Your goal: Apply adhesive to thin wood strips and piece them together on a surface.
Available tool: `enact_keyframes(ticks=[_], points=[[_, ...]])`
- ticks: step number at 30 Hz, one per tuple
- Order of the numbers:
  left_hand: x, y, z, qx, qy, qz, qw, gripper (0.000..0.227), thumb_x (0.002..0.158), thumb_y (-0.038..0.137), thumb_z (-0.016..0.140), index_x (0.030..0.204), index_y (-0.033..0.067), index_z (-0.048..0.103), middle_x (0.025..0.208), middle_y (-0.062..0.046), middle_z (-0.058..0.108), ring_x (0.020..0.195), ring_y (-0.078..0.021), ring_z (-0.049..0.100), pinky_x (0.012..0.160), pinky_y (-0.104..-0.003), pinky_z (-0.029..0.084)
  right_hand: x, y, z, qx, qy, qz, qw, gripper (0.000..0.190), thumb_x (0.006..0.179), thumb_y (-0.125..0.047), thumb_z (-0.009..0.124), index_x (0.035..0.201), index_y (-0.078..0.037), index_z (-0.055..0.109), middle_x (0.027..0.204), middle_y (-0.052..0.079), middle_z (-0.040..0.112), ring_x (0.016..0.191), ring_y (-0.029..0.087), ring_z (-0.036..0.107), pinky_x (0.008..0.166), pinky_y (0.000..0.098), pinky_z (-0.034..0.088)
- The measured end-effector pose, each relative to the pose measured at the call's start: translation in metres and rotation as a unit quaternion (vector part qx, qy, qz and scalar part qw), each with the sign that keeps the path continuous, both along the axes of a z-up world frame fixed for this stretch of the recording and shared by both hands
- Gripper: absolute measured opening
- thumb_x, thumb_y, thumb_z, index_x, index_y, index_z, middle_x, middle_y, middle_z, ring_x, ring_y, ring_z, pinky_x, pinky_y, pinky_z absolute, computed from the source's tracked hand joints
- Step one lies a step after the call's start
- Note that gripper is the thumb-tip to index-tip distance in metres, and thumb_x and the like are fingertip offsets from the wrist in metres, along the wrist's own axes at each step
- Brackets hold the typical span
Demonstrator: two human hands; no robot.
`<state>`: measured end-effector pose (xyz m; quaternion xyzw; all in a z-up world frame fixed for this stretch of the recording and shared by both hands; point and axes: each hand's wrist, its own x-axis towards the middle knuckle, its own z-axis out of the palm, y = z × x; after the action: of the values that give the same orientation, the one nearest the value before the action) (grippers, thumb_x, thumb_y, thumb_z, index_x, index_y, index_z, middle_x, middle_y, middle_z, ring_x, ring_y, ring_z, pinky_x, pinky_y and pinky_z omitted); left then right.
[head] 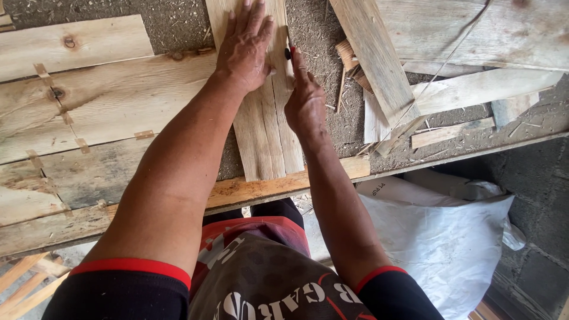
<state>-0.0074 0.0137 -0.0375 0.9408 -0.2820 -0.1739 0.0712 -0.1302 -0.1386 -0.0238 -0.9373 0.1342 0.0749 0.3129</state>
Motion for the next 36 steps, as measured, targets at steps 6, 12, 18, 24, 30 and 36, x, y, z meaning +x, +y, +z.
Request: enact_keyframes(ticks=[6, 12, 18, 24, 30, 36], points=[[0.0, -0.004, 0.014, 0.003, 0.035, 0.014, 0.999, 0.108, 0.086, 0.044, 0.082, 0.168, 0.0094, 0.02, 0.172, -0.016, -0.008, 0.159, -0.0341, -0.007, 0.129, -0.048, -0.002, -0.01, 0.005, 0.008, 0.011, -0.029, 0.004, 0.999, 0.081, 0.095, 0.014, 0.041, 0.163, -0.028, 0.025, 0.137, 0.026, 0.065, 0.047, 0.003, 0.054, 0.028, 0.0172, 0.044], [0.001, -0.006, 0.018, 0.021, 0.049, 0.002, 0.999, 0.113, 0.086, 0.053, 0.081, 0.168, 0.0084, 0.017, 0.172, -0.016, -0.014, 0.16, -0.0328, -0.01, 0.13, -0.047, -0.001, -0.025, 0.0, 0.017, 0.008, -0.006, 0.01, 1.0, 0.086, 0.09, 0.014, 0.044, 0.163, -0.024, 0.024, 0.137, 0.031, 0.062, 0.048, 0.005, 0.059, 0.029, 0.0208, 0.048], [0.001, -0.006, 0.019, -0.001, 0.063, 0.016, 0.998, 0.115, 0.085, 0.056, 0.08, 0.168, 0.0102, 0.014, 0.171, -0.016, -0.012, 0.159, -0.0329, -0.009, 0.129, -0.046, -0.001, -0.046, -0.009, -0.008, 0.045, -0.079, 0.037, 0.995, 0.086, 0.094, 0.012, 0.041, 0.169, -0.026, 0.022, 0.129, 0.02, 0.074, 0.086, 0.011, 0.069, 0.055, 0.0229, 0.061], [-0.002, -0.004, 0.013, -0.006, 0.051, 0.021, 0.998, 0.113, 0.087, 0.053, 0.08, 0.171, 0.012, 0.016, 0.175, -0.015, -0.007, 0.162, -0.0323, -0.005, 0.133, -0.046, 0.001, -0.06, -0.002, 0.002, -0.002, -0.046, 0.017, 0.999, 0.09, 0.092, 0.01, 0.047, 0.17, -0.028, 0.022, 0.132, 0.029, 0.067, 0.078, 0.012, 0.07, 0.051, 0.0225, 0.058], [0.0, -0.004, 0.024, -0.006, 0.059, 0.016, 0.998, 0.113, 0.088, 0.051, 0.079, 0.17, 0.0138, 0.01, 0.173, -0.017, -0.01, 0.161, -0.0344, -0.005, 0.13, -0.044, 0.0, -0.062, 0.003, 0.01, -0.041, 0.025, 0.015, 0.999, 0.089, 0.089, 0.011, 0.046, 0.164, -0.026, 0.016, 0.141, 0.035, 0.057, 0.043, 0.01, 0.058, 0.028, 0.0251, 0.046], [-0.001, -0.01, 0.023, 0.057, 0.063, 0.019, 0.996, 0.107, 0.092, 0.044, 0.076, 0.169, 0.0142, 0.008, 0.173, -0.014, -0.009, 0.16, -0.0329, -0.005, 0.129, -0.045, -0.001, -0.075, 0.004, 0.009, -0.016, 0.04, 0.0, 0.999, 0.093, 0.087, 0.012, 0.047, 0.166, -0.029, 0.018, 0.14, 0.036, 0.057, 0.051, 0.006, 0.058, 0.031, 0.0227, 0.049]])
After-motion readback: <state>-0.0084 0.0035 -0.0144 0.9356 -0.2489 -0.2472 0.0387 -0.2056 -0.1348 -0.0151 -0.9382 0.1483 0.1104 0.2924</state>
